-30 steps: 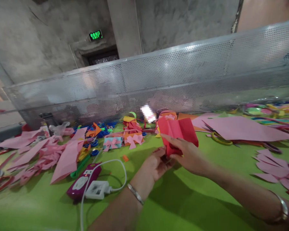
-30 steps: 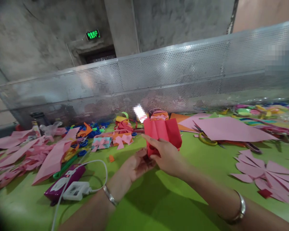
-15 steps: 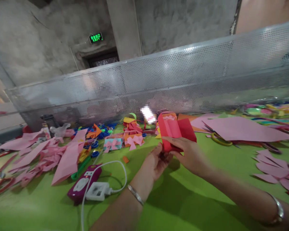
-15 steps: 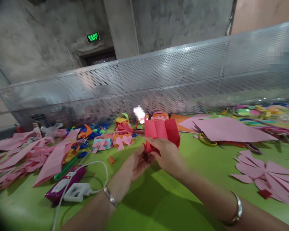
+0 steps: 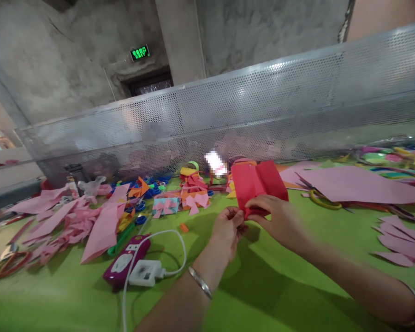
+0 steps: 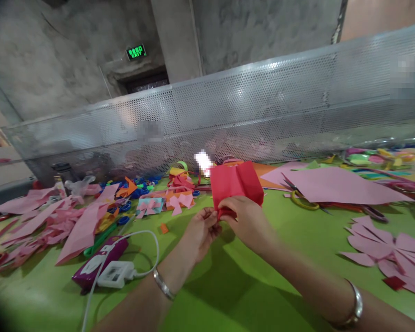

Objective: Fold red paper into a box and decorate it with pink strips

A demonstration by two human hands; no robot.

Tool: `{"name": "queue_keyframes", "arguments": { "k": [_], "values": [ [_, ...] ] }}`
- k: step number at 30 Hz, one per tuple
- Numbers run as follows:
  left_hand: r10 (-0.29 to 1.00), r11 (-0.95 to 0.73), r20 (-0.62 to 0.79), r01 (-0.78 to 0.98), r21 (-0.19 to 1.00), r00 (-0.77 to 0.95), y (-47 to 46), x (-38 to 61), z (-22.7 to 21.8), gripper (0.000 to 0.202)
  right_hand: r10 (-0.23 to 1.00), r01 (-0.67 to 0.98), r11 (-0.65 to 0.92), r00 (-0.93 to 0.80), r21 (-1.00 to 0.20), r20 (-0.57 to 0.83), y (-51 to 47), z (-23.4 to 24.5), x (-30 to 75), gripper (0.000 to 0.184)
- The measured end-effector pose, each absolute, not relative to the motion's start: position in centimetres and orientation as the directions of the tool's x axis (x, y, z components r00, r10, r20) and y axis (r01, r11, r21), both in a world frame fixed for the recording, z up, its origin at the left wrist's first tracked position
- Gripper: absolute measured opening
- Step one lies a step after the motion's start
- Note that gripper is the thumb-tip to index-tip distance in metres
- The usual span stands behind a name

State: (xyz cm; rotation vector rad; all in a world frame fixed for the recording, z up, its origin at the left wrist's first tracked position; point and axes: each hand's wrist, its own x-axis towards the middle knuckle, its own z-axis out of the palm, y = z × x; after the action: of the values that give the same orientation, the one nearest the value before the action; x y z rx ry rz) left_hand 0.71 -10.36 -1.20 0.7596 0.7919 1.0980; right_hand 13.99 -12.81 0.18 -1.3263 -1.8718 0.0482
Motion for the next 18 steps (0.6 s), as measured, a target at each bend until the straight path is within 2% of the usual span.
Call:
{"name": "queue_keyframes", "arguments": {
  "k": [5,8,12,18],
  "values": [
    [0.961,0.185,-0.063,-0.455,0.871,0.270,-10.84,0.75,-0.64,0.029,0.773,0.802,0.387,-0.012,-0.456,0.634,-12.56,0.42,14.29,0.006],
    [0.972,0.060,0.035,-0.387,0.920,0.232,-10.95,0.82,-0.45,0.028,0.769,0.805,0.363,0.025,-0.469,0.639,-12.50,0.51,14.41,0.005],
    [0.987,-0.059,0.090,-0.220,0.974,0.134,-10.82,0.94,-0.36,0.021,0.762,0.832,0.361,-0.002,-0.422,0.647,-12.47,0.55,14.58,0.005],
    [0.990,-0.123,0.131,-0.147,0.981,0.043,-10.57,0.84,-0.45,0.029,0.758,0.862,0.368,-0.061,-0.348,0.649,-12.16,0.34,15.00,0.006]
  ]
}}
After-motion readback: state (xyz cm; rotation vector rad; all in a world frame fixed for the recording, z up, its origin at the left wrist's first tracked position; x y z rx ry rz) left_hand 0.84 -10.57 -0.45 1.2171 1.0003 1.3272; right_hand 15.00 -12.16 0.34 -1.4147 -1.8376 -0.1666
